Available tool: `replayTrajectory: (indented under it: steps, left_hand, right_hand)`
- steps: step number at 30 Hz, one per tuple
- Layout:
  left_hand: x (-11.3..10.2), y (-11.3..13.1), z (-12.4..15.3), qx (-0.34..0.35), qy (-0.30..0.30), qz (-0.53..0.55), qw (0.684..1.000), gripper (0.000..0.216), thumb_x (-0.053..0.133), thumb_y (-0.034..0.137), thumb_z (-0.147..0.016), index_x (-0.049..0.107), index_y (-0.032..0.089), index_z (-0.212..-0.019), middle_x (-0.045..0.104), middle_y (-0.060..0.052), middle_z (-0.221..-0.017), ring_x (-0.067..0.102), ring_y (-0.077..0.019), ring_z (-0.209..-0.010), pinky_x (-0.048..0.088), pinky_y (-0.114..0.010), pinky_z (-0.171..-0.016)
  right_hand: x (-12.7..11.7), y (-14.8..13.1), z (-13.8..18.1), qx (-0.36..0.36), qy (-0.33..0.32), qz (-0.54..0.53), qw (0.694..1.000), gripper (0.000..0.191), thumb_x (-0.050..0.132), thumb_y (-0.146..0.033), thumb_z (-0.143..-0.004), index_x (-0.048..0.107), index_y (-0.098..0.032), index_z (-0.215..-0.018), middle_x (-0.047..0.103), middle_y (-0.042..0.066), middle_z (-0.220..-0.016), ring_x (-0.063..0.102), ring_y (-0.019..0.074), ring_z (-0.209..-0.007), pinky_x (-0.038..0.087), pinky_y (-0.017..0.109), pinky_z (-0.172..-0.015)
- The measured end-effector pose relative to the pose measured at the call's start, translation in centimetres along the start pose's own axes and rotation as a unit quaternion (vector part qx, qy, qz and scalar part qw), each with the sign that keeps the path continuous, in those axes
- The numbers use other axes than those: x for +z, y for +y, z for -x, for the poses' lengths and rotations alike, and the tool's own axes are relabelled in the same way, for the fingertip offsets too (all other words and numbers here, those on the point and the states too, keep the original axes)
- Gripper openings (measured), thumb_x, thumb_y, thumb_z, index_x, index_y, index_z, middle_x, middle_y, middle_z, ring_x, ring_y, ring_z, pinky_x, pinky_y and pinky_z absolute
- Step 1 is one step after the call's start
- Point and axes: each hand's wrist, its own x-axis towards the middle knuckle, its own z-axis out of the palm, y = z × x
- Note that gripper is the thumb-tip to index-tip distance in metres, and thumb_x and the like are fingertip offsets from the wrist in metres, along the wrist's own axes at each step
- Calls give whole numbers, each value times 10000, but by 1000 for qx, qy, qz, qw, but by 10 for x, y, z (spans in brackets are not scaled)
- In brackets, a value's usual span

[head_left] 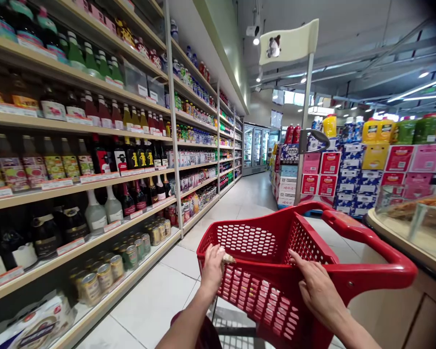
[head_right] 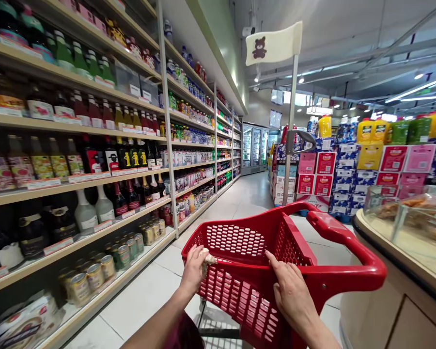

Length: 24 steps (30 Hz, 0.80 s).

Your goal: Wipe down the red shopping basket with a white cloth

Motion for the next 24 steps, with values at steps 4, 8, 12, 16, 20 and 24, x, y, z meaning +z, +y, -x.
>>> replayTrajectory:
  steps: [4,8,12,16,20,24]
  left_hand:
    - [10,26,-10,25,-37,31,999,277,417,32,-750,636,168,-849,461,-81,-1270,254,-247,-1267,319,-440,-1005]
    - [33,80,-13,111,-53,89,988,176,479,130,-748,642,177,-797,504,-68,-1216,362,-234,-1196,355,-422,-983]
    - [35,80,-3,133,-25,112,984,311,491,180,-766,555,182,-1070,539,-68,-1163,455,-191,-1109,391,-381,-966]
    - [15,22,2,163,-33,61,984,438,351,68,-800,408,138,-1229,393,-109,-1338,308,-181,-1256,336,-385,-1014]
    - [0,-18,-2,-4,7,-26,1000,374,316,97,-834,458,159,-1175,377,-124,-1348,301,-241,-1260,285,-516,-1002]
    - [16,15,6,-15,11,-15,1000,331,315,178,-870,471,179,-1161,499,-99,-1243,403,-215,-1192,275,-510,-1009]
  right_hand:
    - [4,-7,-1,8,16,29,999,736,362,-51,-677,158,-192,-1370,623,40,-959,557,189,-880,377,395,-884]
    - [2,-5,1,9,13,26,1000,682,361,-66,-702,197,-184,-1353,627,41,-949,566,189,-872,372,391,-884]
    - [0,-1,6,11,19,29,999,623,368,-102,-726,244,-177,-1332,632,50,-966,575,197,-874,373,396,-881]
    - [1,0,9,-12,12,22,1000,630,372,-102,-717,249,-177,-1331,623,44,-1038,557,198,-949,364,386,-895]
    - [4,-7,5,-6,24,20,1000,606,375,-112,-725,273,-168,-1319,628,52,-1019,559,198,-931,360,391,-895]
    - [5,-10,2,9,35,25,999,583,386,-137,-739,290,-159,-1313,640,54,-969,570,198,-887,370,397,-880]
